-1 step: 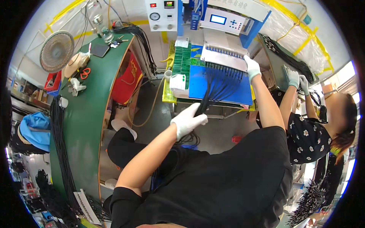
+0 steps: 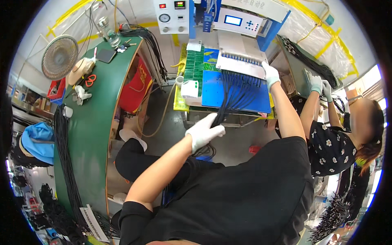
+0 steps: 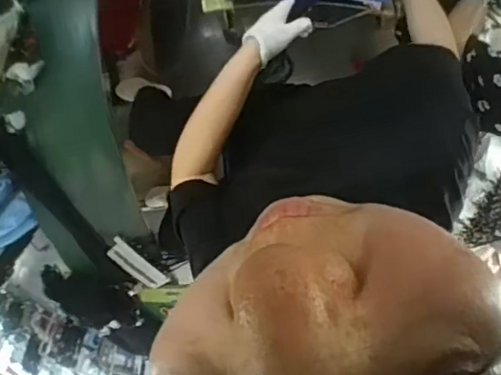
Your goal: Inserting electrical wires into a connector block and bundling the harness together with tape.
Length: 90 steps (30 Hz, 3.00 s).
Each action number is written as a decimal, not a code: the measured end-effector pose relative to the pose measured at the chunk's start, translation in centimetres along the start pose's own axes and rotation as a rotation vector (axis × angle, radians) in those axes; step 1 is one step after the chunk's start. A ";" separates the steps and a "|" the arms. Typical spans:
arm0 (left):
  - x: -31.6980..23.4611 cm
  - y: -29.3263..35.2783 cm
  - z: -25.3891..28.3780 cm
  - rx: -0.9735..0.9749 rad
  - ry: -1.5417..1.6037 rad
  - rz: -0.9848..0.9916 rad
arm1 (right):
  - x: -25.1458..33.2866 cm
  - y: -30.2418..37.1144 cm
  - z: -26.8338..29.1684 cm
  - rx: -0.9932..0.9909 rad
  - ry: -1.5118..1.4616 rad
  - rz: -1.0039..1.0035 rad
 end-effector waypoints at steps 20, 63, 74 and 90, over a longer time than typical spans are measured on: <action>3.4 -1.8 -4.7 0.094 0.006 -0.004 | 0.4 3.4 -3.6 0.223 0.320 -0.198; 6.1 39.8 14.3 -1.412 0.089 -0.127 | 13.5 5.1 -16.8 0.972 0.417 0.284; 36.6 64.3 -6.4 -2.379 0.841 0.045 | 23.4 61.0 -54.5 2.182 0.099 0.221; 25.6 59.7 0.8 -2.277 -0.077 0.826 | 22.0 87.5 -63.0 2.302 0.258 0.380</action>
Point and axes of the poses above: each hand's wrist, its own y-axis away from the middle knuckle, its own z-axis out of the back of the hand, x = y × z, the point moved 10 cm from there along -y, towards the middle knuckle, and after that the axes turned 12 degrees about z, right-handed, at the moved point
